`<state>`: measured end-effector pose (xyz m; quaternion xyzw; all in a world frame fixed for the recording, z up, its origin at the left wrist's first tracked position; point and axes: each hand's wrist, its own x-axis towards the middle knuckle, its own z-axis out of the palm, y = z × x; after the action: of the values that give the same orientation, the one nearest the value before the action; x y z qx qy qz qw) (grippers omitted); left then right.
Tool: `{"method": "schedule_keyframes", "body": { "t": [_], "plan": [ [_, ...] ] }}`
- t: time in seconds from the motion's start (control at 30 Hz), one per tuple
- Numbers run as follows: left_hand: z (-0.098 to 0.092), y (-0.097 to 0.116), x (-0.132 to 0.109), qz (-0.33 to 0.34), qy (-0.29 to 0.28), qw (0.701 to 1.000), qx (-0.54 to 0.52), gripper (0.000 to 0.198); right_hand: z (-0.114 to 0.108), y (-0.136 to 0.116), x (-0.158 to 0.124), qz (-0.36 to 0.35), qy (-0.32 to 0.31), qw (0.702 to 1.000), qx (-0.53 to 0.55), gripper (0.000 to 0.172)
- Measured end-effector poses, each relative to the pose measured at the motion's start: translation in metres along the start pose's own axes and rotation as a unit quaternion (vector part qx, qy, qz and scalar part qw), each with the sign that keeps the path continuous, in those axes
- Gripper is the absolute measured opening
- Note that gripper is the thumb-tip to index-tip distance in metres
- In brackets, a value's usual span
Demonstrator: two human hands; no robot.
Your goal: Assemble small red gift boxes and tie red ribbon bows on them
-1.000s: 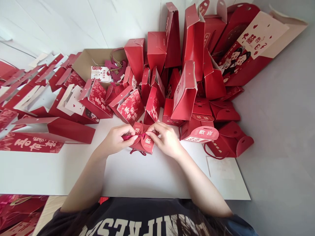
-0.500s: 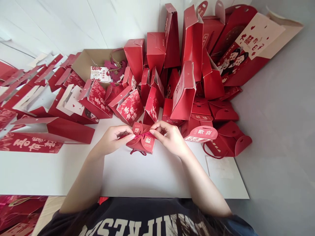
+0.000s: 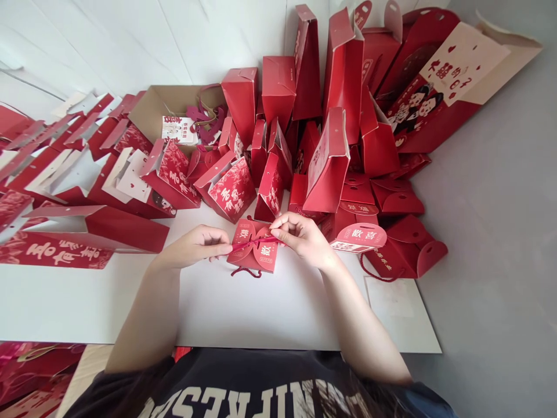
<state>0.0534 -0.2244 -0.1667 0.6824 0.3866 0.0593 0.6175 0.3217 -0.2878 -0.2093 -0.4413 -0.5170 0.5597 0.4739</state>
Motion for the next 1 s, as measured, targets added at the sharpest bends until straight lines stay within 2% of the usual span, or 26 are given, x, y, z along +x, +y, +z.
{"method": "schedule_keyframes", "body": {
  "t": [0.1,0.3,0.37,0.53,0.67,0.83,1.0],
  "plan": [
    [-0.010,-0.003,-0.005,-0.024,-0.073,0.997,-0.002,0.030,-0.002,0.002,0.000,-0.004,0.003,1.000,0.018,0.017],
    [-0.021,-0.014,-0.005,-0.023,-0.059,0.998,-0.024,0.028,-0.005,-0.001,-0.001,-0.015,-0.010,0.999,-0.031,0.018],
    [-0.021,-0.017,-0.001,0.013,-0.062,0.996,-0.059,0.029,-0.005,0.000,0.000,-0.018,-0.007,0.999,-0.036,0.019],
    [-0.011,-0.021,0.016,0.199,0.001,0.967,-0.157,0.026,0.001,0.001,0.001,-0.021,-0.014,1.000,-0.015,0.019],
    [-0.001,-0.014,0.025,0.214,-0.010,0.962,-0.168,0.026,0.002,0.002,0.002,-0.017,-0.016,1.000,-0.006,0.022],
    [0.006,0.002,0.027,0.252,0.064,0.962,-0.087,0.018,0.002,0.001,0.002,-0.012,-0.014,1.000,-0.004,0.026],
    [0.013,0.002,0.033,0.246,0.038,0.967,-0.059,0.020,0.005,-0.001,0.001,-0.001,-0.015,1.000,-0.002,0.030]
  ]
}}
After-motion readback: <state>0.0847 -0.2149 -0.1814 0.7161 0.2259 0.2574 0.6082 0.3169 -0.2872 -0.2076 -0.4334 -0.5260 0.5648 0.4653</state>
